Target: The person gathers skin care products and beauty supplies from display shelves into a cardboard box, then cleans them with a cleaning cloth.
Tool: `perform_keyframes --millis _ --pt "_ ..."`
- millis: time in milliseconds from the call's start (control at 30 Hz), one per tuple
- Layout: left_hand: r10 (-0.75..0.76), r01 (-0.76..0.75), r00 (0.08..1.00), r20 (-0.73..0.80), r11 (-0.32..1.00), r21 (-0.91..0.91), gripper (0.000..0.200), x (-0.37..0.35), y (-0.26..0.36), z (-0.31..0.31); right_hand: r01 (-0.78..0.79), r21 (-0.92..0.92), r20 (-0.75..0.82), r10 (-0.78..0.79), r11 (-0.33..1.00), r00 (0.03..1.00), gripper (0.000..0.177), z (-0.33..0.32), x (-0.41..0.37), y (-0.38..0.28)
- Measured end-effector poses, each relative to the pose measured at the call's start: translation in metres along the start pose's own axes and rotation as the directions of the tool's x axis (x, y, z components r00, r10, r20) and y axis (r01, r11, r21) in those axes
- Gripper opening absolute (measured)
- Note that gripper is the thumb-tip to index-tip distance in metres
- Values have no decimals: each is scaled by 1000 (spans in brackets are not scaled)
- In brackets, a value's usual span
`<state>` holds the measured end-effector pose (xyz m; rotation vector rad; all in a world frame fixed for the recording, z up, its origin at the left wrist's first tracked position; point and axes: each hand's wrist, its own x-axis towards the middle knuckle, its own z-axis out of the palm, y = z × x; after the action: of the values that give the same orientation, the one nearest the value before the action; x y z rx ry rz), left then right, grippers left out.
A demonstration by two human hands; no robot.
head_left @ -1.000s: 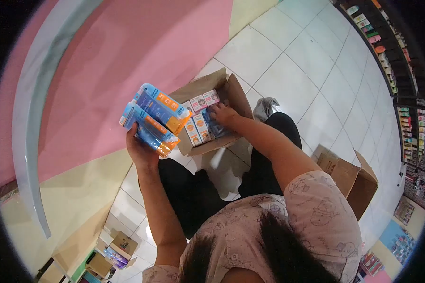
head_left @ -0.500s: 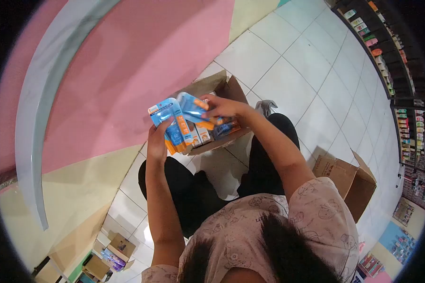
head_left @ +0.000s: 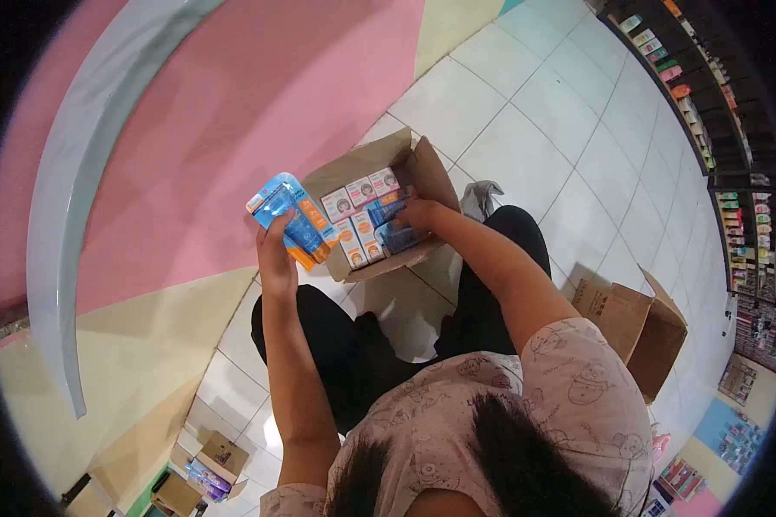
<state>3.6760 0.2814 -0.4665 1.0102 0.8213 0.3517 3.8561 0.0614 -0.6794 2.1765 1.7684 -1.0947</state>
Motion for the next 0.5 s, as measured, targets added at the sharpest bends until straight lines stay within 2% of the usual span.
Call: perform_keyframes --millis 100,200,267,333,367,400,433,467,500 --pt "20 -20 1000 -12 1000 -7 28 5 0 2 -152 -45 84 155 987 984 31 -9 -10 -15" --pt "13 -13 1000 5 1000 -22 27 -3 6 13 -245 -320 -126 215 915 969 29 -14 -22 -37" --pt "21 -22 1000 22 999 24 28 -2 4 14 -335 -275 -239 274 901 932 27 -12 -18 -41" --pt "-4 2 1000 22 993 122 32 0 2 16 -285 -39 -254 266 958 930 28 -29 -18 -42" --pt "-17 13 1000 15 981 195 32 -3 4 21 -182 174 -220 219 968 951 30 -64 -31 -47" --pt "-31 28 1000 6 963 268 33 -4 5 23 -78 382 -195 163 921 967 33 -90 -40 -53" --pt "-59 54 998 10 957 286 33 -2 1 22 61 695 -274 186 716 944 41 -99 -38 -57" --pt "-87 79 996 14 950 303 34 2 -5 20 217 887 -333 239 406 912 50 -108 -36 -63" --pt "-116 104 993 18 942 320 35 4 -9 19 337 844 -449 207 417 869 54 -120 -44 -78"
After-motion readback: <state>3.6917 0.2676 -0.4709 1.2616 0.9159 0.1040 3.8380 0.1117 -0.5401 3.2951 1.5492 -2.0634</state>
